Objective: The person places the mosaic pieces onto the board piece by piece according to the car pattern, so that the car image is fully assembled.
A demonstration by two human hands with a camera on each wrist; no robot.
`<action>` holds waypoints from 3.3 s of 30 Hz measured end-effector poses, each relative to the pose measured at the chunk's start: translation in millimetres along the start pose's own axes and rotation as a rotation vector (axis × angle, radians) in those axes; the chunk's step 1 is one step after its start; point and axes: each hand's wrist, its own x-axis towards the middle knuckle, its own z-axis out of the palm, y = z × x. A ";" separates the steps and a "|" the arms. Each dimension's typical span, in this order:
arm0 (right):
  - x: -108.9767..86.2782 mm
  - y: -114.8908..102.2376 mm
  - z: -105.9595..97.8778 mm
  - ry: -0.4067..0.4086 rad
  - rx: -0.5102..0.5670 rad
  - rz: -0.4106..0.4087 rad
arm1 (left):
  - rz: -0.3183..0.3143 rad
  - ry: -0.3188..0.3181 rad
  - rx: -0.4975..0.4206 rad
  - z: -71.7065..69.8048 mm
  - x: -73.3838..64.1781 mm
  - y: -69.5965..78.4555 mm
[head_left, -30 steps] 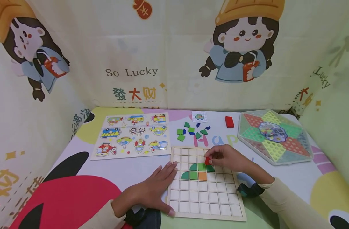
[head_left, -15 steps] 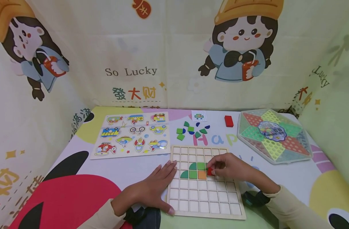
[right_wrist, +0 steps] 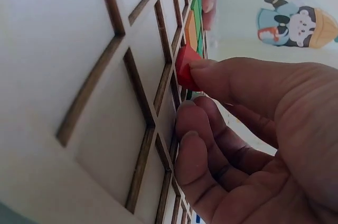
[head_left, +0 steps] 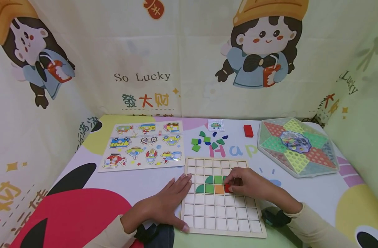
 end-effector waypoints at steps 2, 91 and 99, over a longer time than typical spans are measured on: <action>-0.1 0.2 0.8 0.019 -0.014 -0.028 | 0.000 0.000 0.002 -0.2 0.2 0.3; 107.0 46.3 -43.3 0.317 -0.080 0.286 | 0.007 -0.004 0.011 -2.2 -0.4 1.0; 118.9 49.3 -43.6 0.281 -0.115 0.342 | 0.009 -0.002 0.014 -2.2 -0.4 0.9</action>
